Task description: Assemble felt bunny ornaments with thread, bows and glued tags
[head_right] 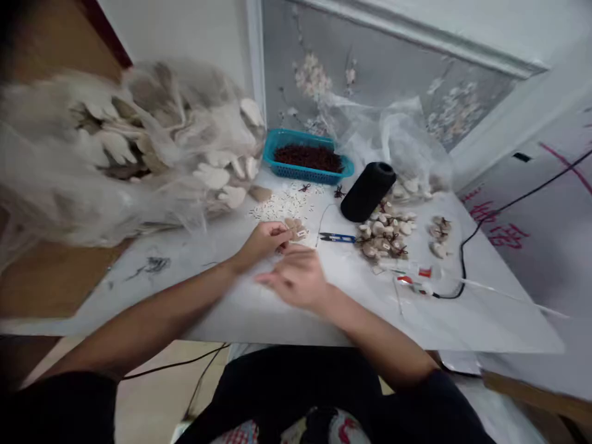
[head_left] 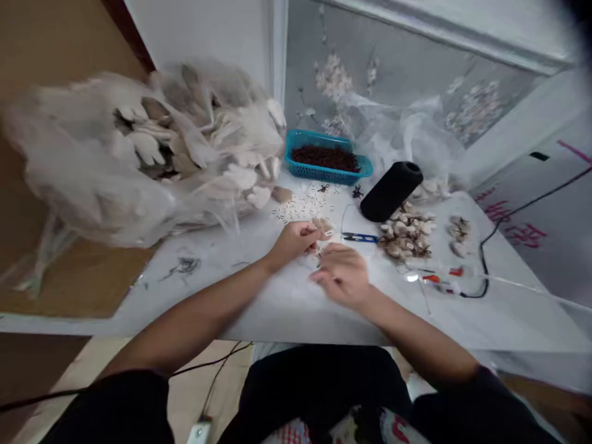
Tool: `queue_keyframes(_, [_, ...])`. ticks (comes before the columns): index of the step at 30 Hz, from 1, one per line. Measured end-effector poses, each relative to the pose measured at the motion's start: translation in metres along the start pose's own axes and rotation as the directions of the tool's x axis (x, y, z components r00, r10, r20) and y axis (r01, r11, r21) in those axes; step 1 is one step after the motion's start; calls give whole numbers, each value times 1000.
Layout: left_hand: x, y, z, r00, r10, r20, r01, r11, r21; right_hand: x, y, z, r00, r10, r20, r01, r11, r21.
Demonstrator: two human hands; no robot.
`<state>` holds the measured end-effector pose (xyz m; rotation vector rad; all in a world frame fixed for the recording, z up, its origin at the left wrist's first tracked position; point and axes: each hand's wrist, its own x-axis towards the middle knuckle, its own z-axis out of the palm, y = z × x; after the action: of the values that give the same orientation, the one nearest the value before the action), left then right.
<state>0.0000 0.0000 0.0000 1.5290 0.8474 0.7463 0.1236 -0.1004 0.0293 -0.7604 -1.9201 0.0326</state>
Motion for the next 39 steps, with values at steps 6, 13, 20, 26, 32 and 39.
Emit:
queue_keyframes(6, [1, 0, 5, 999, -37, -9, 36, 997, -64, -27, 52, -58, 907, 170, 385, -65, 961, -269])
queue_keyframes(13, [4, 7, -6, 995, -67, -70, 62, 996, -66, -28, 61, -32, 881, 163, 445, 10, 933, -361])
queue_keyframes(20, [9, 11, -12, 982, -55, -182, 57, 998, 4, -29, 63, -33, 923, 112, 367, 34, 929, -369])
queue_keyframes(26, [12, 6, -14, 974, -85, -209, 86, 996, -6, -25, 6, -66, 977, -209, 39, 211, 934, -288])
queue_keyframes(32, [11, 5, -14, 992, -13, -128, 18, 999, 39, -24, 10, -72, 989, 49, 139, -2, 949, -316])
queue_keyframes(39, [13, 11, -30, 999, -24, 29, 22, 997, 72, -28, 61, -47, 817, 301, 492, -99, 913, -395])
